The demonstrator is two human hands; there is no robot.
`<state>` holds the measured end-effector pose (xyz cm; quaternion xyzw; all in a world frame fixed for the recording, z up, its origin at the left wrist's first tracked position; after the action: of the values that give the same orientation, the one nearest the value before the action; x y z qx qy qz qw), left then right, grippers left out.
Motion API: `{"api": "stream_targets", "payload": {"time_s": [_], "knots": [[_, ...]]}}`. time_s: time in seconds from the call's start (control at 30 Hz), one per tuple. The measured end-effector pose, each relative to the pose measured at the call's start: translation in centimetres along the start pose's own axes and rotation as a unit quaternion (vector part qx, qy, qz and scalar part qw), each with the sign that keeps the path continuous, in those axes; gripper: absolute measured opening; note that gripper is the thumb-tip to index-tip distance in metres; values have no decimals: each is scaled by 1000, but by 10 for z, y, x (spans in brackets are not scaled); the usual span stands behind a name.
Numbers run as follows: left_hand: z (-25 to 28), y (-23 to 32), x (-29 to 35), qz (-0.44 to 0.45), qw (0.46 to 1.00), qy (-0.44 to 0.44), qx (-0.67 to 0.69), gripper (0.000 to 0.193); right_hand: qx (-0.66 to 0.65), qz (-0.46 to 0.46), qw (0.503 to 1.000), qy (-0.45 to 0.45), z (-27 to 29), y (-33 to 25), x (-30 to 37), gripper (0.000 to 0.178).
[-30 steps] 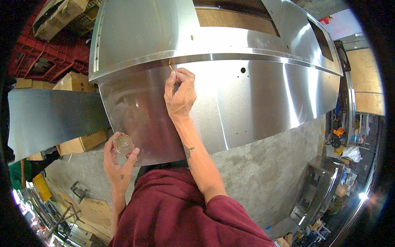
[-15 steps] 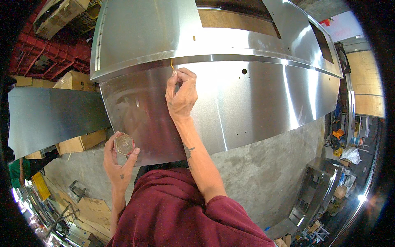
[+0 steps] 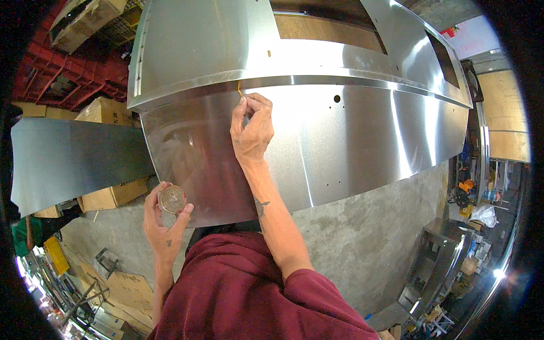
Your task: The person applies a substance from a small jar onto a large stainless steel panel using a small stick. They move along the panel, applying the substance to various spots and edges.
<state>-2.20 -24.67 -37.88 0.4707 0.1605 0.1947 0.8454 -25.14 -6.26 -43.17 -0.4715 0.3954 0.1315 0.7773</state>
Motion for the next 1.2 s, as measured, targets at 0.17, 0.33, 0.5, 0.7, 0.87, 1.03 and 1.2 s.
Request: {"api": "stream_targets", "payload": {"time_s": [0.17, 0.33, 0.5, 0.7, 0.87, 1.03, 1.2], "knots": [[2, 2, 2, 0, 1000, 3, 12, 69, -13, -10, 1000, -1, 2, 1, 2, 12], [7, 5, 4, -12, 1000, -13, 14, 69, -3, 17, 1000, 3, 24, -17, 8, 12], [14, 11, 4, 2, 998, -41, 50, 70, -56, -56, 996, -38, 56, -52, 33, 12], [32, 10, -2, -11, 999, -34, 36, 67, -177, -156, 968, -86, 85, -138, 44, 12], [52, 11, -3, -122, 992, -14, 42, 70, -201, -143, 957, -150, 99, -207, 50, 12], [70, 13, -2, -178, 982, -15, 61, 75, -139, -71, 957, -243, 89, -251, 44, 16], [81, 7, 2, -194, 979, 1, 61, 78, -79, -48, 953, -288, 76, -266, 50, 18]]}}
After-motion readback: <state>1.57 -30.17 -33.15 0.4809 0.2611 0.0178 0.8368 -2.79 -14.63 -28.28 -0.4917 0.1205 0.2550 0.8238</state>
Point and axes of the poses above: each hand's wrist, its own x-axis away from the middle knuckle, its own z-axis out of the back of the hand, y = z × x, the point moved 6 cm from there along -x, towards the middle knuckle, and after that the axes turned 1 degree about -x, right-handed, at the moved point
